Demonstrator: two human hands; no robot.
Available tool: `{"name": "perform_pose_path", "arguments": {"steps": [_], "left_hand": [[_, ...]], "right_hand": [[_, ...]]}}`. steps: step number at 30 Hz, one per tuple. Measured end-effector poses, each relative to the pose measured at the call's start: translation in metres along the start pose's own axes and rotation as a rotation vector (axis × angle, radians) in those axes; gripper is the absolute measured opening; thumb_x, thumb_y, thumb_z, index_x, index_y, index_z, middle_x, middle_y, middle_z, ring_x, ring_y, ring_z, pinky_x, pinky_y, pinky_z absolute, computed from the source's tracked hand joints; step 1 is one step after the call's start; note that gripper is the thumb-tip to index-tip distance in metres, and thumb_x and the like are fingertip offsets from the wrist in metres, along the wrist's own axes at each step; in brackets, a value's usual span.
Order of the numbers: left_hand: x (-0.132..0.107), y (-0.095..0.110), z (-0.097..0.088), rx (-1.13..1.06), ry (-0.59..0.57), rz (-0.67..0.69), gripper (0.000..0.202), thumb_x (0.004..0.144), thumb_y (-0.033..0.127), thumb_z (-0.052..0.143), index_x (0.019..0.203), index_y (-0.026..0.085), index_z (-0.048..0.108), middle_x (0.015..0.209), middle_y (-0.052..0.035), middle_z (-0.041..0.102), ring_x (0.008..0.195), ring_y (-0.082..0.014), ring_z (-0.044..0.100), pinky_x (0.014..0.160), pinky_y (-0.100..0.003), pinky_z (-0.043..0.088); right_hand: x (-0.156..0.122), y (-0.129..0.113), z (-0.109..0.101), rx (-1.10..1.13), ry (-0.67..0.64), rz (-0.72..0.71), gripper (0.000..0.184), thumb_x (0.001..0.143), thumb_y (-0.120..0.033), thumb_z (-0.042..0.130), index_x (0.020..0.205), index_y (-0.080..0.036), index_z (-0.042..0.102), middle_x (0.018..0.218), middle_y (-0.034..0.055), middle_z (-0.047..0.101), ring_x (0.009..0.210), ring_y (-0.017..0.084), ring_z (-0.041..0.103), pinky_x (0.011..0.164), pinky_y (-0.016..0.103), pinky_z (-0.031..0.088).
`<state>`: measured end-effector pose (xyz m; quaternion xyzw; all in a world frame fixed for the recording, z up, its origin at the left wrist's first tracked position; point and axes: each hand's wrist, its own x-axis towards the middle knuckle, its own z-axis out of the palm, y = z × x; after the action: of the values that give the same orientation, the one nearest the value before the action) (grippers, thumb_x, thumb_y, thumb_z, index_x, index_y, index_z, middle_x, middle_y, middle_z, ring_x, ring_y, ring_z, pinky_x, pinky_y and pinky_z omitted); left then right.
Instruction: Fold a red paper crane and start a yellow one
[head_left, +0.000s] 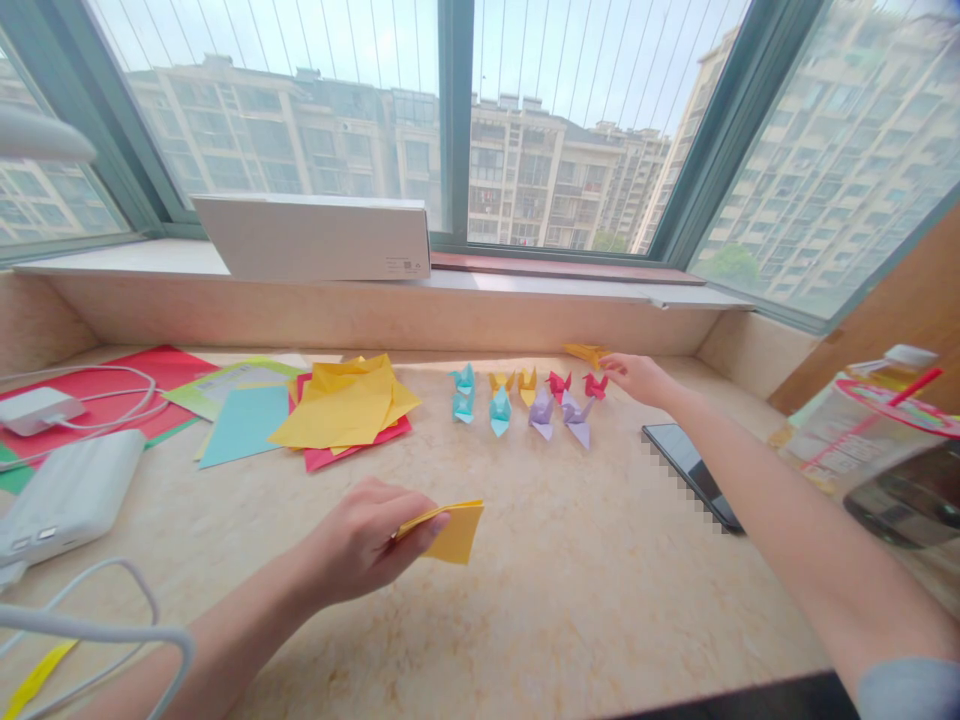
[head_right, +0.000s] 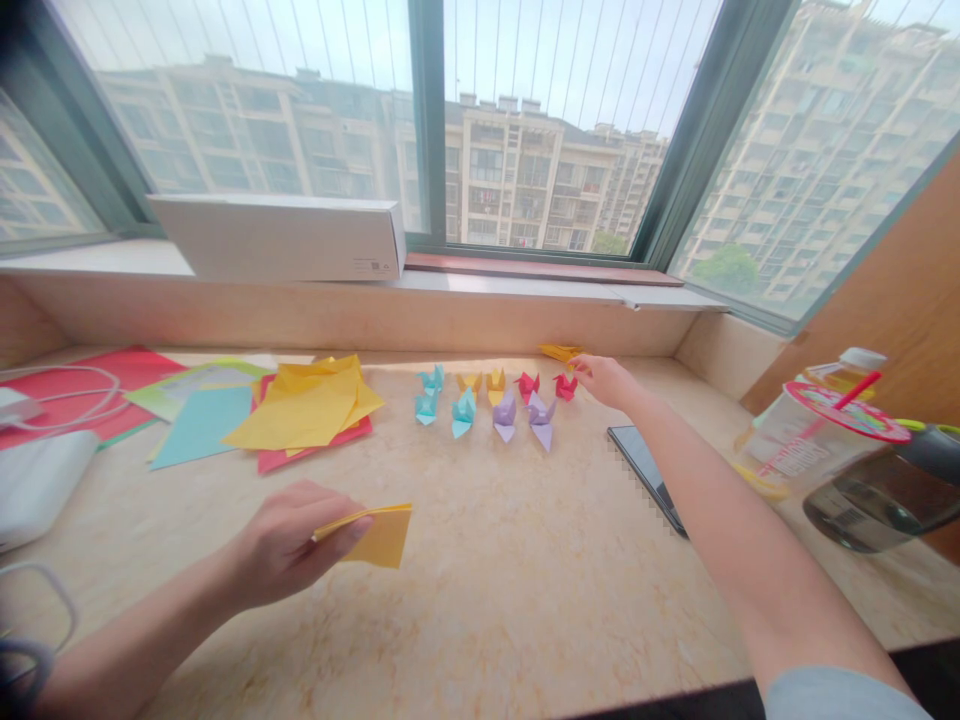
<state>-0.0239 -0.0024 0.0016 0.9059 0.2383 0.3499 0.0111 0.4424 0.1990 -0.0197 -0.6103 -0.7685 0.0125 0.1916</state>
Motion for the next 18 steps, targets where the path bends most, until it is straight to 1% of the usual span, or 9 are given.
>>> {"name": "perform_pose_path", "arguments": {"steps": [6, 13, 15, 18], "left_hand": [[-0.0022, -0.0018, 0.0009, 0.008, -0.006, 0.005, 0.024, 0.093, 0.014, 0.050, 0.070, 0.018, 0.057, 0.051, 0.0052, 0.050, 0.043, -0.0087, 0.045, 0.046, -0.023, 0.033], [-0.0037, -0.0025, 0.0023, -0.013, -0.012, 0.009, 0.020, 0.092, 0.012, 0.052, 0.073, 0.018, 0.055, 0.053, 0.0054, 0.049, 0.045, -0.0087, 0.044, 0.048, -0.024, 0.032], [-0.0032, -0.0021, 0.0024, -0.017, -0.022, 0.013, 0.020, 0.092, 0.011, 0.052, 0.073, 0.018, 0.054, 0.053, 0.0055, 0.048, 0.045, -0.0086, 0.044, 0.048, -0.024, 0.031], [-0.0023, -0.0014, 0.0024, -0.022, -0.020, 0.015, 0.022, 0.093, 0.011, 0.051, 0.072, 0.018, 0.053, 0.052, 0.0061, 0.046, 0.045, -0.0082, 0.043, 0.048, -0.023, 0.031]], "right_hand": [[-0.0007, 0.0008, 0.0031, 0.005, 0.016, 0.000, 0.031, 0.088, -0.022, 0.055, 0.117, -0.020, 0.068, 0.113, 0.0081, 0.074, 0.095, 0.023, 0.070, 0.089, 0.036, 0.053], [-0.0021, 0.0009, 0.0078, 0.020, 0.051, 0.007, 0.032, 0.086, -0.018, 0.058, 0.116, -0.019, 0.068, 0.105, 0.0077, 0.076, 0.091, 0.022, 0.071, 0.086, 0.035, 0.054], [-0.0038, 0.0004, 0.0069, 0.015, 0.059, 0.002, 0.029, 0.087, -0.020, 0.057, 0.112, -0.019, 0.070, 0.106, 0.0082, 0.076, 0.092, 0.023, 0.071, 0.086, 0.036, 0.054], [-0.0061, -0.0020, 0.0041, 0.003, 0.054, -0.031, 0.022, 0.087, -0.022, 0.057, 0.100, -0.021, 0.075, 0.103, 0.0065, 0.076, 0.094, 0.024, 0.070, 0.088, 0.036, 0.052]]}}
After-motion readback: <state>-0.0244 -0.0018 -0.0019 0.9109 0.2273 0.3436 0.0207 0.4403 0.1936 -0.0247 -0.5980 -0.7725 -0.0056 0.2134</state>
